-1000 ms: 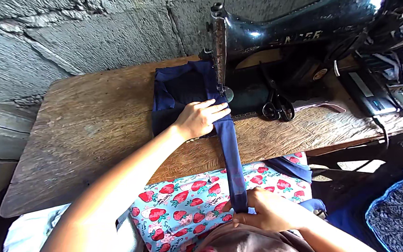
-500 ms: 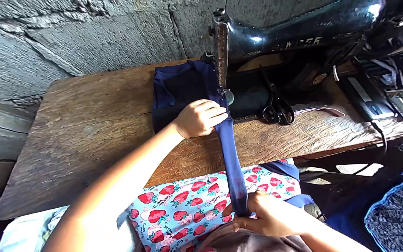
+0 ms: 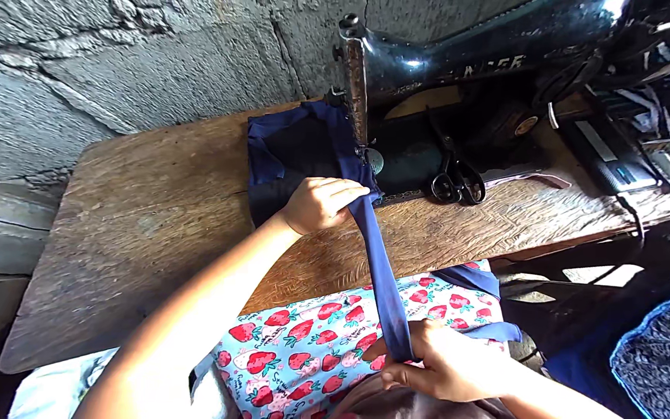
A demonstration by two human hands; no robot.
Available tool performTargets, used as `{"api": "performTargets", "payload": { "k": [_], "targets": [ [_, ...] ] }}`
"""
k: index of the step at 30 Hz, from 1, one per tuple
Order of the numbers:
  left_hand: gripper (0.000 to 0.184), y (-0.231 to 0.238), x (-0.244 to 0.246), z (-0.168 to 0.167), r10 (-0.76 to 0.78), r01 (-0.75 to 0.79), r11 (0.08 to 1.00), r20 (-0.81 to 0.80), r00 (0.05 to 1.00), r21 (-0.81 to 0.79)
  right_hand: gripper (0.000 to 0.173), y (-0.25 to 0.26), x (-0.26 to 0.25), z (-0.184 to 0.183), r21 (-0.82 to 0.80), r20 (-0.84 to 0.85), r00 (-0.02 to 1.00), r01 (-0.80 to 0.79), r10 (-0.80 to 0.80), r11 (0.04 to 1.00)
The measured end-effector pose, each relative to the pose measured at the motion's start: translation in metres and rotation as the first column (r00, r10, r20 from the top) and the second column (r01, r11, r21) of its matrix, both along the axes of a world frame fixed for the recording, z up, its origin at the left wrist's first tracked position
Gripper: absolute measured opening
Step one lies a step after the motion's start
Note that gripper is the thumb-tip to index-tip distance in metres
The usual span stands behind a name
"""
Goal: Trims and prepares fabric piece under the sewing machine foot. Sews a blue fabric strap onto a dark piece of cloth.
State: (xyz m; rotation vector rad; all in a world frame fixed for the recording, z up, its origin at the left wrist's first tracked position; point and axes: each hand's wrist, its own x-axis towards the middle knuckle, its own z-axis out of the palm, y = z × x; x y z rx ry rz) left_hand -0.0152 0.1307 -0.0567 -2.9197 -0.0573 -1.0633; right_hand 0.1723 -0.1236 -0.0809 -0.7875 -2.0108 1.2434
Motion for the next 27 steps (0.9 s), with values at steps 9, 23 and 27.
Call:
{"api": "performTargets", "payload": {
  "k": [9,23,27],
  "targets": [
    [0.031,-0.017,0.019,0.000,0.162,-0.163,0.984,-0.013,0.987,-0.075,0.027,-0.003,0.002,-0.001,0.007,0.040,0.999,-0.002,0.002,1.000],
    [0.036,-0.017,-0.001,0.000,0.035,-0.046,0.997,-0.170,0.985,-0.064,0.025,-0.007,0.006,-0.005,-0.007,0.066,0.998,-0.021,0.021,1.000],
    [0.038,-0.018,-0.003,0.001,0.054,-0.062,0.997,-0.187,0.981,-0.039,0.029,-0.009,0.006,-0.010,-0.045,0.107,0.994,-0.032,0.036,0.999]
  ]
}}
